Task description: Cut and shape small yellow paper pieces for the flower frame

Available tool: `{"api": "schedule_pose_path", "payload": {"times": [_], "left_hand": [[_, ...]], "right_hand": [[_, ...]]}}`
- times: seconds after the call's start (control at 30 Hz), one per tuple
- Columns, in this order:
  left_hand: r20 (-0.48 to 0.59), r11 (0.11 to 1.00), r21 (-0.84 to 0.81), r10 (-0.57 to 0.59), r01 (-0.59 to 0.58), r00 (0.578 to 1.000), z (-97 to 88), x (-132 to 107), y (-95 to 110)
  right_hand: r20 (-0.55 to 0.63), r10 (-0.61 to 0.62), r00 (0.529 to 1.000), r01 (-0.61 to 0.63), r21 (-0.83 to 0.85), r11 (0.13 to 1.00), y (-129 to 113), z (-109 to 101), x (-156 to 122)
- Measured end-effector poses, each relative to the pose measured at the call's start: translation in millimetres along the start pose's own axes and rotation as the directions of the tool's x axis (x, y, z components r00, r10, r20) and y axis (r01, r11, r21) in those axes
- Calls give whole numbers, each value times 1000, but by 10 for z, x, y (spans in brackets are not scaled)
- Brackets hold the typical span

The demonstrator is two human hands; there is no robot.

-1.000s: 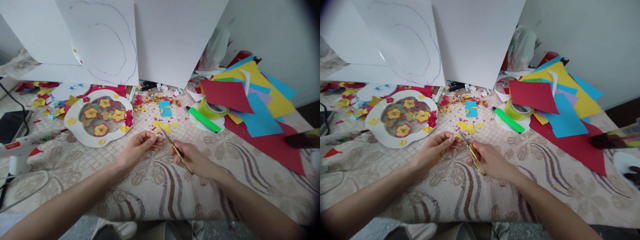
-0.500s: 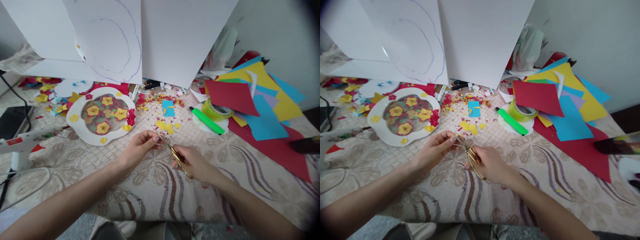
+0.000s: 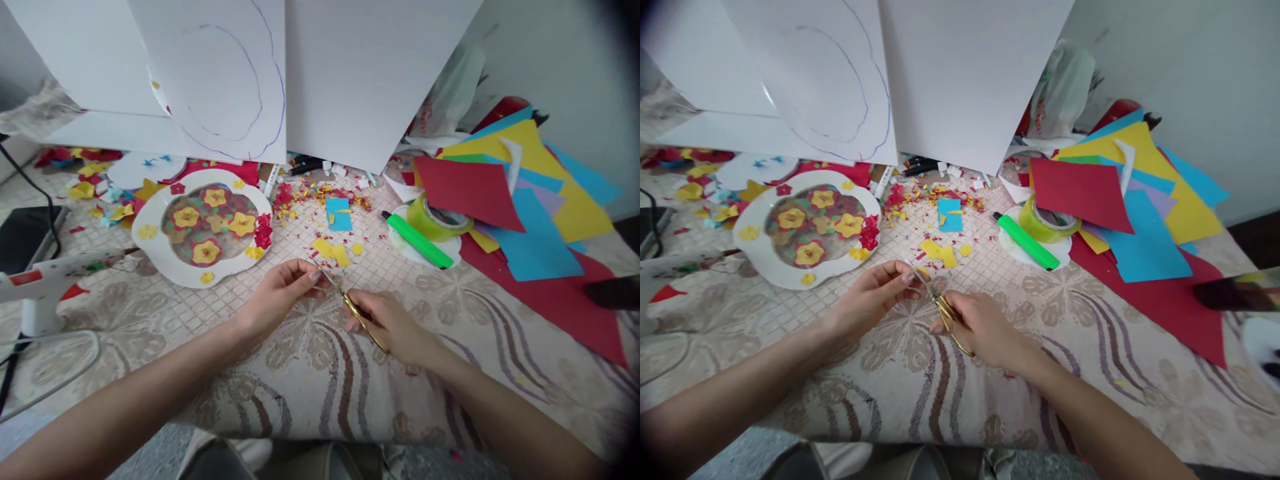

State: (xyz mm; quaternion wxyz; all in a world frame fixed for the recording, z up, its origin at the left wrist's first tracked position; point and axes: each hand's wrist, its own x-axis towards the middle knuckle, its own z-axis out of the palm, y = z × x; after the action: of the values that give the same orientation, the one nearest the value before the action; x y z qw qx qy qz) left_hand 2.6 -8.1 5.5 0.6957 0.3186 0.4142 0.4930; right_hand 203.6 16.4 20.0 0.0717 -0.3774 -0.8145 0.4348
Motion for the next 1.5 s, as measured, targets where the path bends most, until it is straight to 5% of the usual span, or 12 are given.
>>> {"api": "schedule_pose_path", "payload": {"times": [0.8,1.5], "left_hand": [[-19,999,36,-3,3,1000,-24,14,-30],[74,998,58,1,-5,997,-99,45,-11]], "right_hand": [[9,-22,1000,22,53,998,-8,20,11],[47,-50,998,49,20,999,-15,-79,-2]]}}
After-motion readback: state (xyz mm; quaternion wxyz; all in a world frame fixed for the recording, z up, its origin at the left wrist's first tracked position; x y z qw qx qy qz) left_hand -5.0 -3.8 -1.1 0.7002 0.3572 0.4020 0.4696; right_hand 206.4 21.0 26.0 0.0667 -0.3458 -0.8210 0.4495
